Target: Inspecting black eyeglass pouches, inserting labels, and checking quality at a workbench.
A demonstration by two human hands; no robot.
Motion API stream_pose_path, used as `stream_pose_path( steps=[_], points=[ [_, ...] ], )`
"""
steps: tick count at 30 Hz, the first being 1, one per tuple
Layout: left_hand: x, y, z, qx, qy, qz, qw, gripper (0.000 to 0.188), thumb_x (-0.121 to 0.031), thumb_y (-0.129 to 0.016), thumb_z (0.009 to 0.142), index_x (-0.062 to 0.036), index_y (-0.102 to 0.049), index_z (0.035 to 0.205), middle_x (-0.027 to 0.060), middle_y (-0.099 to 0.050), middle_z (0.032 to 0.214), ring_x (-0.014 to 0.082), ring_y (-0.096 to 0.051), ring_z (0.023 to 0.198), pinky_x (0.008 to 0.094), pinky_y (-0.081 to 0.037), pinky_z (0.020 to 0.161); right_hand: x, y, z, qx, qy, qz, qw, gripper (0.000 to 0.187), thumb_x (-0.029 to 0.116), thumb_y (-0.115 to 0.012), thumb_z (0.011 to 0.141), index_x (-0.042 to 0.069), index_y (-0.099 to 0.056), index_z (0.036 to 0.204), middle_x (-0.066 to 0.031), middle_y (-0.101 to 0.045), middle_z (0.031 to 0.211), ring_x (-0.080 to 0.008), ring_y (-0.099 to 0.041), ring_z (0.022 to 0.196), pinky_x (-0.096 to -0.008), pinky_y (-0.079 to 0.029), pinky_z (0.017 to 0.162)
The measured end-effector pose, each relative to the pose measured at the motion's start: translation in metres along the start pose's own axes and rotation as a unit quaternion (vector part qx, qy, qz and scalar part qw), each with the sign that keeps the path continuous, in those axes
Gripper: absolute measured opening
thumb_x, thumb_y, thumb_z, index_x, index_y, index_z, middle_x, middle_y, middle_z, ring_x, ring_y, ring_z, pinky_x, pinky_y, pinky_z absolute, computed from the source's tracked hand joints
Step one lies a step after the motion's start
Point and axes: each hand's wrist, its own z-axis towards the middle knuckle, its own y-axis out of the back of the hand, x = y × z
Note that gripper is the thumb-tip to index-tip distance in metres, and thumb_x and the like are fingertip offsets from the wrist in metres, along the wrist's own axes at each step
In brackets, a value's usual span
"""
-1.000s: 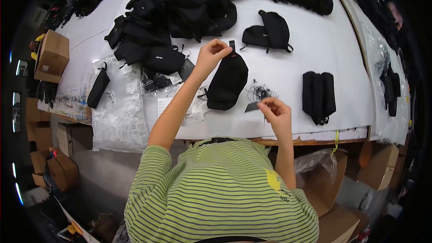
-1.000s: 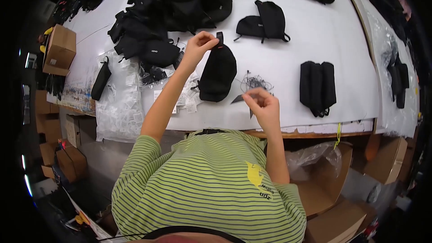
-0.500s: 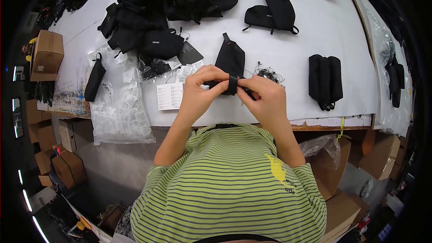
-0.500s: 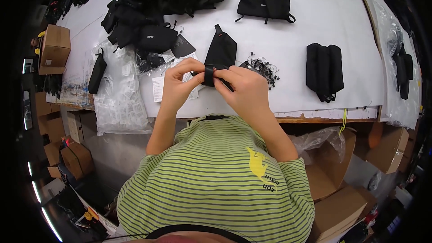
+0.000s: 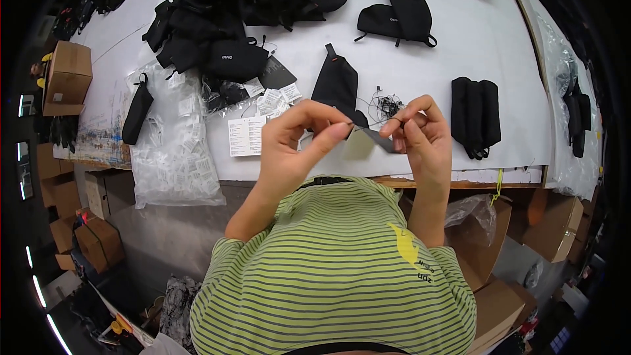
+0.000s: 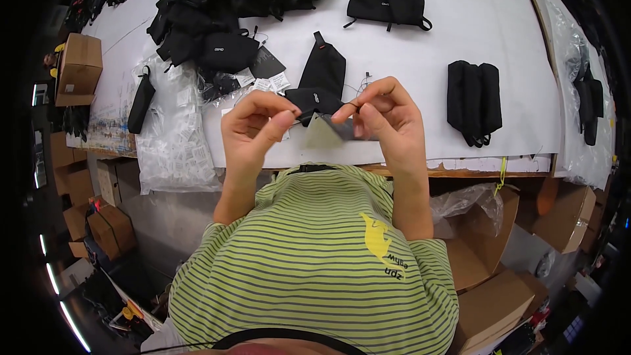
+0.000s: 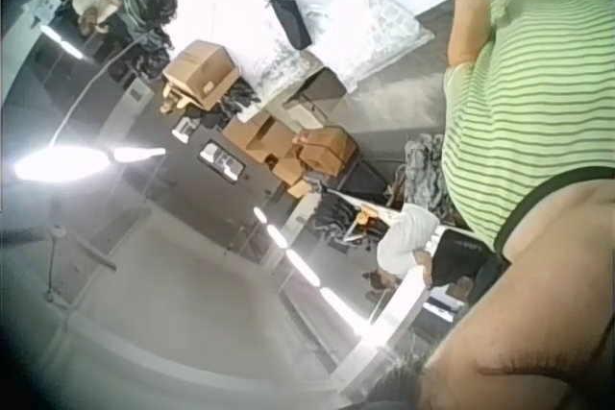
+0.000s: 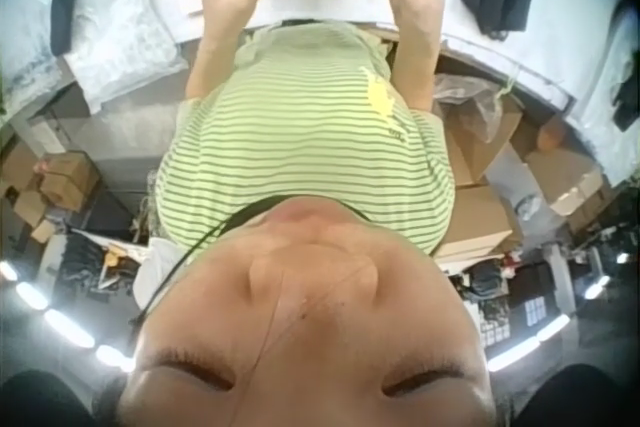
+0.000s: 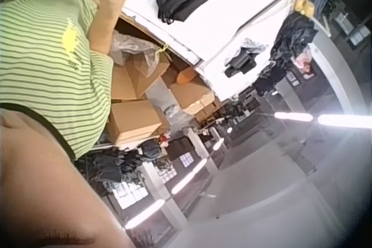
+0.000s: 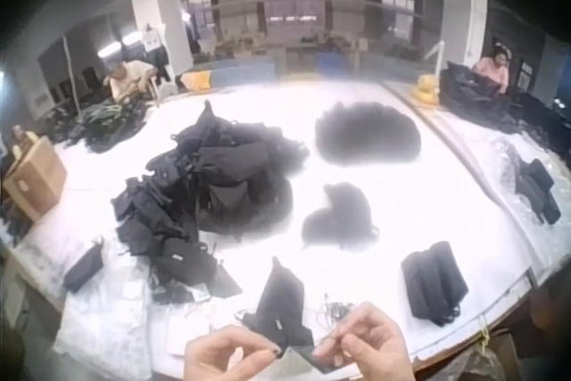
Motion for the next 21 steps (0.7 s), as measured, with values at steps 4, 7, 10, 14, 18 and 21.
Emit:
stream_pose_path(
  steps=[4,7,10,14,18,21],
  points=[
    [0.0,-0.01,0.0,0.058,-0.015,0.056,0.997,0.006,-0.006,-0.064,0.085,-0.0003,-0.062,0.086,-0.0034,-0.052,0.064,0.0021,-0.039,0.056,0.0184,-0.03,0.051,-0.007,-0.008,-0.006,0.041,0.03,0.018,0.999,0.014,0.008,-0.057,0.091,0.004,-0.046,0.1,-0.0072,-0.061,0.076,-0.0083,-0.052,0.06,-0.0195,-0.04,0.056],
    [-0.001,-0.014,-0.001,0.082,-0.001,0.058,0.995,0.008,-0.007,-0.062,0.086,0.0001,-0.059,0.084,-0.0033,-0.049,0.061,0.0016,-0.035,0.053,0.0183,-0.027,0.048,-0.013,-0.015,-0.01,0.046,0.032,0.0,0.998,0.015,0.006,-0.056,0.092,0.004,-0.044,0.101,-0.0022,-0.053,0.074,-0.0077,-0.05,0.06,-0.0206,-0.037,0.055],
    [-0.002,-0.015,-0.001,0.104,0.029,0.066,0.992,0.009,-0.007,-0.061,0.086,0.0,-0.058,0.083,-0.003,-0.049,0.061,0.0012,-0.034,0.052,0.0186,-0.025,0.047,-0.015,-0.02,-0.01,0.047,0.049,0.008,0.998,0.016,0.004,-0.056,0.091,0.004,-0.044,0.101,-0.0032,-0.053,0.079,-0.008,-0.049,0.063,-0.0208,-0.038,0.056],
    [-0.002,-0.015,-0.001,0.104,0.024,0.07,0.992,0.01,-0.008,-0.061,0.086,-0.0001,-0.057,0.081,-0.0029,-0.049,0.061,0.0013,-0.033,0.052,0.019,-0.024,0.046,-0.015,-0.02,-0.01,0.055,0.05,0.01,0.997,0.016,0.003,-0.056,0.09,0.004,-0.045,0.102,-0.0038,-0.053,0.083,-0.0082,-0.049,0.066,-0.0212,-0.038,0.057],
    [-0.001,-0.014,-0.001,0.105,0.036,0.064,0.992,0.011,-0.009,-0.061,0.086,-0.0002,-0.056,0.081,-0.0027,-0.049,0.061,0.0015,-0.032,0.052,0.019,-0.024,0.046,-0.017,-0.021,-0.009,0.06,0.057,0.013,0.996,0.016,0.002,-0.056,0.09,0.004,-0.045,0.102,-0.0037,-0.053,0.082,-0.0081,-0.048,0.066,-0.0213,-0.038,0.058],
    [-0.001,-0.012,0.001,0.114,0.032,0.066,0.991,0.01,-0.008,-0.06,0.086,0.0001,-0.057,0.08,-0.0027,-0.05,0.061,0.0015,-0.032,0.052,0.0194,-0.024,0.046,-0.011,-0.024,-0.009,0.053,0.034,-0.019,0.998,0.017,0.003,-0.056,0.09,0.004,-0.045,0.102,-0.0027,-0.053,0.08,-0.0068,-0.047,0.065,-0.0203,-0.037,0.058]
  ],
)
